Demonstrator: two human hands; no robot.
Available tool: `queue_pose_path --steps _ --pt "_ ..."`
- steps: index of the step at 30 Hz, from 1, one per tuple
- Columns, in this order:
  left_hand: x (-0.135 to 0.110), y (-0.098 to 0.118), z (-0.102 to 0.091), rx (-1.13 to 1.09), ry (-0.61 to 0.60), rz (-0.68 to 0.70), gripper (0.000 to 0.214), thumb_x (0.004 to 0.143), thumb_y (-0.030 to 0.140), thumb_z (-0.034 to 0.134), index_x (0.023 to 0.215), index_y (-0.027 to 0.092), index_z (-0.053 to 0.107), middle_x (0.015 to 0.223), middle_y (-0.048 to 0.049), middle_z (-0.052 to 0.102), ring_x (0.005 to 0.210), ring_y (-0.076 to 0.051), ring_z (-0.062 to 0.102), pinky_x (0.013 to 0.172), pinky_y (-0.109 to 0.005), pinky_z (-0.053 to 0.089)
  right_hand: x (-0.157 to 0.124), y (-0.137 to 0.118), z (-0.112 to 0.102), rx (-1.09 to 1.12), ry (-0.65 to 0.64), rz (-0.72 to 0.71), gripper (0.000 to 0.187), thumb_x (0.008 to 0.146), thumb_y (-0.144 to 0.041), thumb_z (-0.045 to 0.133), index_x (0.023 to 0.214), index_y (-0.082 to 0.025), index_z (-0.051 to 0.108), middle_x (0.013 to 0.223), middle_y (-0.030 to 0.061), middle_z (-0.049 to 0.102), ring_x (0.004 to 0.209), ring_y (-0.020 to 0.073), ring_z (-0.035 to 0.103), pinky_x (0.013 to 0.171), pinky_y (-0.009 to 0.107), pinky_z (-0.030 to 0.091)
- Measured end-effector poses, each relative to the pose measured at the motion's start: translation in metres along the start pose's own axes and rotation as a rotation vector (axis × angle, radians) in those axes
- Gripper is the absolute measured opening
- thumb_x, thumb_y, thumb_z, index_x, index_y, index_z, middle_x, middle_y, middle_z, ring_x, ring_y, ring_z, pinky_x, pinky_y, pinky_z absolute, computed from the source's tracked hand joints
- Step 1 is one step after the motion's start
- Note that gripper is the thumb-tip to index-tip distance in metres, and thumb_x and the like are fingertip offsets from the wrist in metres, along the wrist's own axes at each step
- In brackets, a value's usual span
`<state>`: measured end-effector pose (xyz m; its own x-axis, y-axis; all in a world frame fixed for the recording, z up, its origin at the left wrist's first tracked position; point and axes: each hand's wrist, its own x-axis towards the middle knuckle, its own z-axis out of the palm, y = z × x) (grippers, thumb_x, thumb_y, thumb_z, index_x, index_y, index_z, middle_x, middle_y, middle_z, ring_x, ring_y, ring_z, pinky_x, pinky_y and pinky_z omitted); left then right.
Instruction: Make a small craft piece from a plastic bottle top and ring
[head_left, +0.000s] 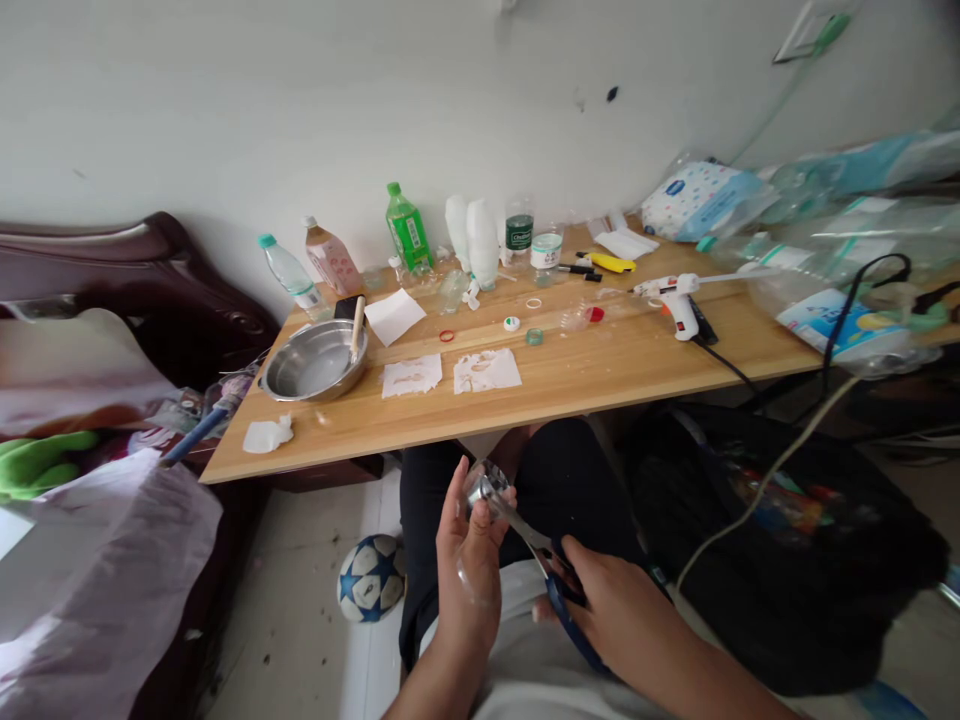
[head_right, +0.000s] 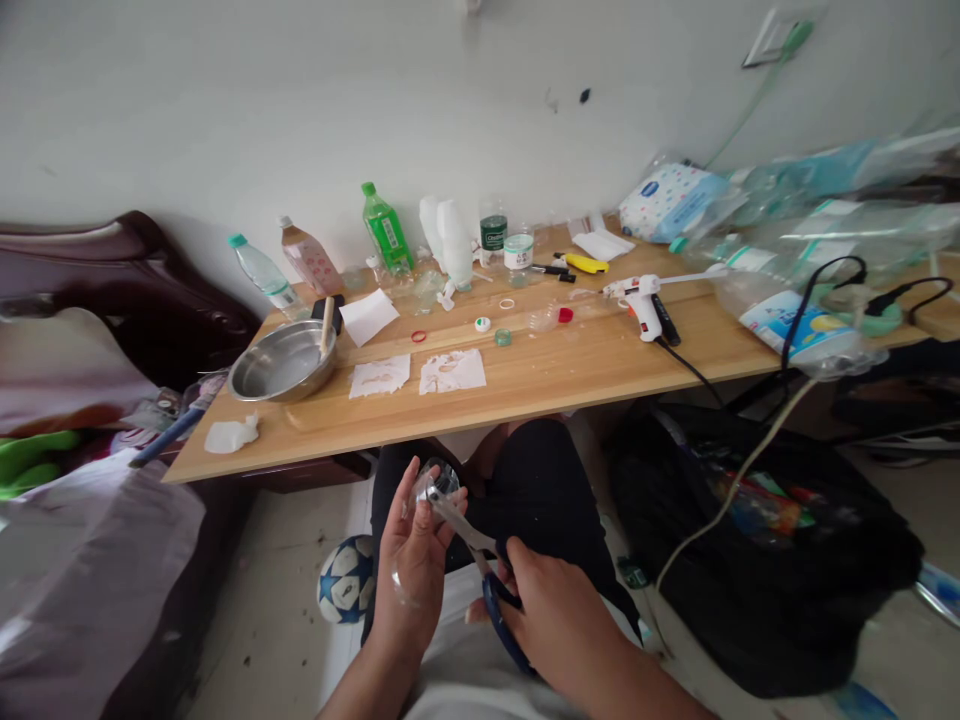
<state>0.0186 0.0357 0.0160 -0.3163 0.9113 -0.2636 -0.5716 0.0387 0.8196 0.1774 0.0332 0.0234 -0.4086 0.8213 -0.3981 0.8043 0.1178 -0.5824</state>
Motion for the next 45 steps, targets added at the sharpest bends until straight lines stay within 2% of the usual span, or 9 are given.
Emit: queue_pose_path --steps 6,13,18,21,28,32,35,40,45 --pt "-0.003 -0.004 -0.001 0.008 0.008 0.011 0.062 0.087 0.043 0.07 0.143 0.029 0.049 0.147 -0.0134 0.054 0.11 -0.028 0.07 0.1 -0.042 0.053 0.001 -0.001 -0.005 -0.059 -0.018 0.033 0.022 0.09 -0.045 0.063 0.087 -0.024 0.057 0.09 0.0079 0.077 0.088 0.0328 0.074 0.065 0.031 0.039" --pt "-0.002 -0.006 -0.005 0.072 -0.036 0.084 0.058 0.091 0.038 0.066 0.145 0.028 0.046 0.145 -0.0138 0.056 0.114 -0.029 0.069 0.103 -0.044 0.052 0.001 0.006 -0.009 0.002 -0.025 0.03 0.02 0.088 -0.044 0.064 0.085 -0.025 0.059 0.089 0.0068 0.077 0.09 0.0328 0.074 0.066 0.031 0.04" --pt "0.001 -0.009 -0.012 0.222 -0.098 0.217 0.056 0.09 0.036 0.068 0.143 0.03 0.05 0.149 -0.012 0.052 0.121 -0.029 0.064 0.106 -0.042 0.049 0.001 0.008 -0.01 0.033 -0.076 0.002 0.011 0.088 -0.028 0.062 0.093 -0.022 0.054 0.098 0.0101 0.076 0.097 0.0313 0.072 0.072 0.031 0.043" --pt "0.0 -0.012 -0.013 0.278 -0.116 0.259 0.054 0.09 0.035 0.068 0.141 0.03 0.053 0.149 -0.0119 0.052 0.124 -0.028 0.063 0.104 -0.039 0.05 0.001 0.007 -0.011 0.084 -0.069 -0.036 0.012 0.087 -0.02 0.059 0.096 -0.022 0.052 0.104 0.0103 0.074 0.101 0.0281 0.071 0.075 0.029 0.043" --pt "-0.001 -0.02 -0.015 0.286 -0.116 0.241 0.054 0.092 0.035 0.065 0.143 0.031 0.049 0.15 -0.0126 0.05 0.116 -0.027 0.068 0.105 -0.041 0.049 0.0 0.011 -0.007 0.051 -0.062 0.038 0.018 0.089 -0.039 0.064 0.089 -0.024 0.054 0.094 0.0091 0.076 0.096 0.0321 0.073 0.071 0.031 0.042" --pt "0.0 -0.022 -0.018 0.317 -0.108 0.241 0.054 0.091 0.037 0.066 0.142 0.031 0.051 0.152 -0.0123 0.049 0.122 -0.028 0.064 0.107 -0.043 0.048 -0.001 0.014 -0.003 0.047 -0.058 0.036 0.012 0.089 -0.032 0.062 0.089 -0.025 0.052 0.095 0.009 0.076 0.094 0.031 0.073 0.072 0.031 0.043" --pt "0.001 -0.021 -0.019 0.411 -0.082 0.294 0.052 0.088 0.041 0.068 0.137 0.027 0.057 0.149 -0.0129 0.051 0.131 -0.031 0.056 0.11 -0.044 0.045 0.0 0.014 -0.002 0.083 -0.082 0.009 0.01 0.087 -0.025 0.059 0.089 -0.024 0.049 0.097 0.0092 0.076 0.093 0.0279 0.072 0.075 0.03 0.044" --pt "0.001 -0.02 -0.022 0.559 -0.079 0.402 0.049 0.091 0.039 0.065 0.138 0.028 0.057 0.148 -0.0112 0.052 0.137 -0.03 0.049 0.116 -0.046 0.038 0.003 0.011 -0.001 0.056 -0.077 0.035 0.014 0.087 -0.032 0.062 0.089 -0.024 0.051 0.096 0.0107 0.075 0.094 0.0298 0.072 0.075 0.032 0.044" --pt "0.001 -0.021 -0.025 0.571 -0.083 0.415 0.05 0.092 0.038 0.063 0.14 0.027 0.055 0.146 -0.012 0.052 0.136 -0.03 0.051 0.113 -0.044 0.042 0.004 0.011 -0.001 0.048 -0.08 0.062 0.013 0.088 -0.034 0.06 0.088 -0.023 0.054 0.095 0.0113 0.075 0.094 0.0314 0.072 0.074 0.033 0.043"
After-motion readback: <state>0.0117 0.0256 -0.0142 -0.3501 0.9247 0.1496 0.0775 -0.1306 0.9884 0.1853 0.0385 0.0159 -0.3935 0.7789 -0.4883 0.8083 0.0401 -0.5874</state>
